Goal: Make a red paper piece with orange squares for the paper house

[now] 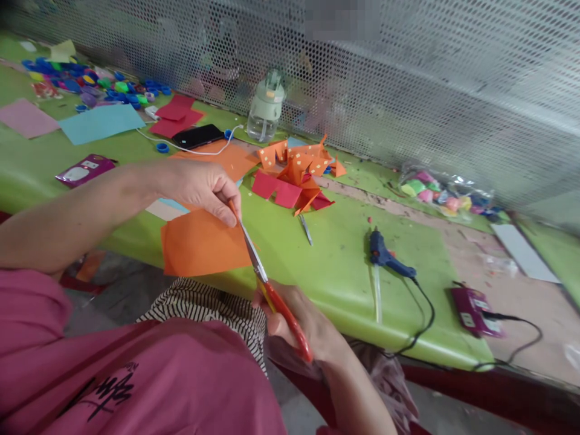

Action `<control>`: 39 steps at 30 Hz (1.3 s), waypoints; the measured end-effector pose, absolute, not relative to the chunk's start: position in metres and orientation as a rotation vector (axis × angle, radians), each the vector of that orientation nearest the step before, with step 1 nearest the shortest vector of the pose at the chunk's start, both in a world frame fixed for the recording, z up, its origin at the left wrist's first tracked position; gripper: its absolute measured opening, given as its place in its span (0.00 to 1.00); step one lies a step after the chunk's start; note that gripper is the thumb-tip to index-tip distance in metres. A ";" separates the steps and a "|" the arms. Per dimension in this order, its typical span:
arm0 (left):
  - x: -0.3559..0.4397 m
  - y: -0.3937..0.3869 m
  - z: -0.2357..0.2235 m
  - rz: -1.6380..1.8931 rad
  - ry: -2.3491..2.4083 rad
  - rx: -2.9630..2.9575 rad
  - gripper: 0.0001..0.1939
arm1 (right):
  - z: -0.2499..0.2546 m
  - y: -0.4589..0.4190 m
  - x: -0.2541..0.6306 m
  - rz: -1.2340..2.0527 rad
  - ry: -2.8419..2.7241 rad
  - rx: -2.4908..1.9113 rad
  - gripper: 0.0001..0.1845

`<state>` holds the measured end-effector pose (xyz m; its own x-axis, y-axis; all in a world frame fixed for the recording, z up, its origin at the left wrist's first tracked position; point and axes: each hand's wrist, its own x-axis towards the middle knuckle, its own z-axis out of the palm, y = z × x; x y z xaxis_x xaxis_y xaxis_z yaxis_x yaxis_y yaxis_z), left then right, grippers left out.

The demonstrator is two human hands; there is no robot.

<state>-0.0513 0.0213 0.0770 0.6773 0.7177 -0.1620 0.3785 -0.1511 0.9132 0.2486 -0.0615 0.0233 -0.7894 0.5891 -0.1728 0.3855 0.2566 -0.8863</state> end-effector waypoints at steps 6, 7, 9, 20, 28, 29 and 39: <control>-0.051 0.023 0.076 0.334 0.886 1.768 0.10 | 0.021 -0.064 0.246 1.717 -2.164 -0.990 0.43; -0.051 0.024 0.075 0.338 0.879 1.762 0.10 | 0.020 -0.065 0.246 1.739 -2.144 -0.963 0.43; -0.050 0.024 0.073 0.336 0.870 1.775 0.10 | 0.017 -0.065 0.246 1.775 -2.108 -0.926 0.42; -0.047 0.028 0.066 0.279 0.867 1.855 0.07 | 0.009 -0.060 0.245 1.857 -2.106 -0.911 0.44; -0.047 0.027 0.064 0.229 0.911 1.843 0.10 | 0.009 -0.065 0.242 1.851 -2.051 -0.932 0.44; -0.047 0.027 0.063 0.228 0.910 1.839 0.09 | 0.009 -0.065 0.241 1.843 -2.054 -0.934 0.44; -0.042 0.028 0.056 0.221 0.874 1.711 0.08 | 0.012 -0.062 0.239 1.817 -2.080 -0.979 0.41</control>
